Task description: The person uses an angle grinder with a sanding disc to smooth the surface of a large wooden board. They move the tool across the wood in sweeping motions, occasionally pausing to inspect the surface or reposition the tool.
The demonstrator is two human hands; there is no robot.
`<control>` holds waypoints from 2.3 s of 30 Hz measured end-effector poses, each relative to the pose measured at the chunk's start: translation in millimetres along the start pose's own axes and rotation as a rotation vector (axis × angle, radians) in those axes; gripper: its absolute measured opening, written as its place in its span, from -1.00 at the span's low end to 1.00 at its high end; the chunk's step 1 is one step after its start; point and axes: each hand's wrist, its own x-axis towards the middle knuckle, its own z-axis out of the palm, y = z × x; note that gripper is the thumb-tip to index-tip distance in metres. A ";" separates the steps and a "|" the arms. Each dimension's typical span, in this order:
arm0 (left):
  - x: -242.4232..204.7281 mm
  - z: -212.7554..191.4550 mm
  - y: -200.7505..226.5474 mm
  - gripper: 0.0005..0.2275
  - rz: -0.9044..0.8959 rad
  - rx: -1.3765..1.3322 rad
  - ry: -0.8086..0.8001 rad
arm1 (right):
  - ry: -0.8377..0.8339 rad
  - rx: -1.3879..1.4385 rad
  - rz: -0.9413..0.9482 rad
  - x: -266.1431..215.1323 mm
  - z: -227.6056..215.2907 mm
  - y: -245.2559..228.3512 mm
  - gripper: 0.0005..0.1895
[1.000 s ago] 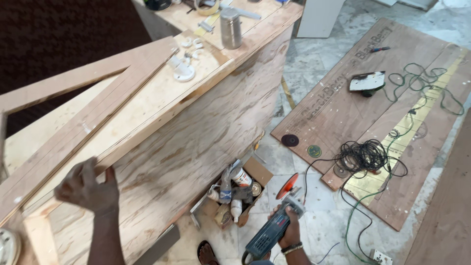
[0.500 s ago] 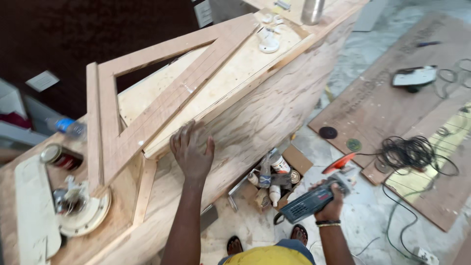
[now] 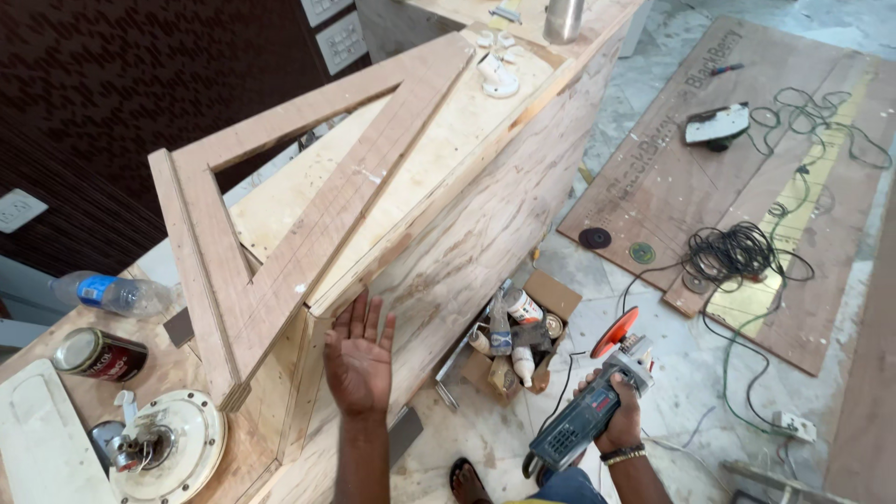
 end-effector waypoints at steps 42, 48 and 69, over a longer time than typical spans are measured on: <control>160.9 92.5 6.5 -0.07 0.430 2.379 -0.600 | -0.177 0.182 0.048 67.5 59.7 -65.6 -0.47; 150.5 103.4 17.7 -0.20 0.353 2.231 -0.529 | -0.332 -0.009 -0.316 161.3 147.9 -227.5 -0.54; 142.5 129.8 8.7 -0.20 0.380 2.533 -0.475 | -0.552 0.379 -0.065 131.9 75.0 -131.0 -0.27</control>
